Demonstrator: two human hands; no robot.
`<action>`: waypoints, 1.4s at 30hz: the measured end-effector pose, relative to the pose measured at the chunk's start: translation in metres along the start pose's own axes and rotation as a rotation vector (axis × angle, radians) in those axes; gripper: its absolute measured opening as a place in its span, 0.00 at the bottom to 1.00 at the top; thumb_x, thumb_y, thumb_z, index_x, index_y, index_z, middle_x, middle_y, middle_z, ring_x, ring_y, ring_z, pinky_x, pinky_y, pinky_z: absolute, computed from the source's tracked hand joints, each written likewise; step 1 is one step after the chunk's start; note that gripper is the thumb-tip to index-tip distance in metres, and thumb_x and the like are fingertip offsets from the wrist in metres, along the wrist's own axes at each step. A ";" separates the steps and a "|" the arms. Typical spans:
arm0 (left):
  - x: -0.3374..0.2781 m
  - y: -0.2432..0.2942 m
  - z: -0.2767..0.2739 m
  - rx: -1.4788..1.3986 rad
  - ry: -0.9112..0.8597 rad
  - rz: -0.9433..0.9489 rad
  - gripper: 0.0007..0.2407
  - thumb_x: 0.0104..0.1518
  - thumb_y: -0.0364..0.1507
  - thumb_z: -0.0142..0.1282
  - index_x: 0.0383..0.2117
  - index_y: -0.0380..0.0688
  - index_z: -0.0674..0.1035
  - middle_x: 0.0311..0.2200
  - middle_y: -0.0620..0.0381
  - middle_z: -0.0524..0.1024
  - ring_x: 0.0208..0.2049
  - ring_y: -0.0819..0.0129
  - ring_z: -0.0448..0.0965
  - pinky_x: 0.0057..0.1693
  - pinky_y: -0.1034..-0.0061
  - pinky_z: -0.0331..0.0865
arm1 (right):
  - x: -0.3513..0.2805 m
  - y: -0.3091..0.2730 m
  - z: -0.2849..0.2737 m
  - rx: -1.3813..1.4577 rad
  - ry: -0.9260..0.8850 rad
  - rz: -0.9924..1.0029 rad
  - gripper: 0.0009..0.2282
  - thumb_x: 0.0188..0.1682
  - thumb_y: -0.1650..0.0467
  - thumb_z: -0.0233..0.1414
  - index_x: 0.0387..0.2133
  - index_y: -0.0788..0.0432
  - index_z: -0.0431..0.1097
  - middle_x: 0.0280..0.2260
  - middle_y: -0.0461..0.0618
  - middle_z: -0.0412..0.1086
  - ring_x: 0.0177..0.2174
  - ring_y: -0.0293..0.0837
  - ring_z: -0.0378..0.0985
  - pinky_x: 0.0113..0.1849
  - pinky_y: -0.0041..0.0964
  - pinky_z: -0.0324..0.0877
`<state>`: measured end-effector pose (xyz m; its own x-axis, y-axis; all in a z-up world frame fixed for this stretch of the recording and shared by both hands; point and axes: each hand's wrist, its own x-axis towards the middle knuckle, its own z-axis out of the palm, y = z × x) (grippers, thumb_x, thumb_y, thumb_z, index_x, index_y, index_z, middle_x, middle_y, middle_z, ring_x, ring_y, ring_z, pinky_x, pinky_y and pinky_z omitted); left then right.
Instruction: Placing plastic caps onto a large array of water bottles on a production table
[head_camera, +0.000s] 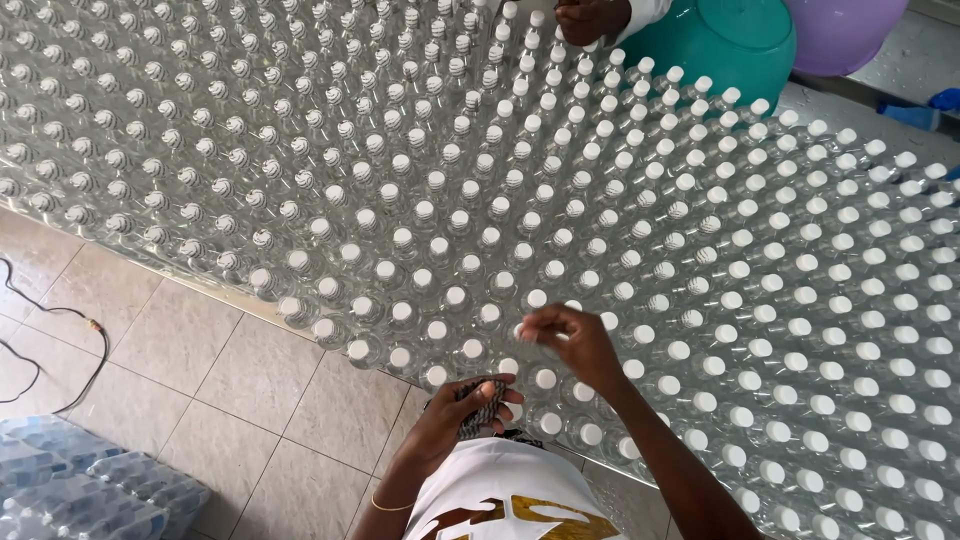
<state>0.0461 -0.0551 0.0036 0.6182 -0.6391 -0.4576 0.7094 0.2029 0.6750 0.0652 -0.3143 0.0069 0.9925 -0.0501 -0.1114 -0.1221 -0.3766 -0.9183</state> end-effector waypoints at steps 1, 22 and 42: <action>-0.002 0.003 0.000 0.000 -0.003 0.001 0.24 0.63 0.36 0.58 0.61 0.28 0.80 0.46 0.40 0.87 0.36 0.63 0.84 0.43 0.72 0.79 | 0.008 0.004 0.000 -0.002 0.002 -0.001 0.07 0.48 0.68 0.66 0.39 0.51 0.81 0.39 0.47 0.87 0.38 0.42 0.92 0.38 0.33 0.90; -0.004 -0.004 -0.025 -0.073 0.110 0.064 0.24 0.63 0.34 0.57 0.60 0.22 0.78 0.46 0.36 0.87 0.37 0.57 0.85 0.42 0.67 0.80 | 0.065 0.054 0.008 0.009 0.234 -0.339 0.07 0.61 0.71 0.54 0.46 0.61 0.77 0.42 0.53 0.83 0.46 0.47 0.89 0.47 0.38 0.85; -0.003 0.004 -0.020 -0.043 0.109 0.058 0.24 0.64 0.35 0.55 0.61 0.25 0.79 0.47 0.39 0.87 0.39 0.58 0.85 0.43 0.69 0.80 | 0.057 0.068 -0.002 -0.169 0.144 -0.303 0.11 0.63 0.68 0.50 0.49 0.57 0.78 0.44 0.47 0.84 0.41 0.40 0.86 0.38 0.32 0.76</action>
<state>0.0541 -0.0371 -0.0039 0.6904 -0.5410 -0.4803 0.6836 0.2705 0.6779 0.1138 -0.3452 -0.0614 0.9744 -0.0385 0.2213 0.1658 -0.5413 -0.8243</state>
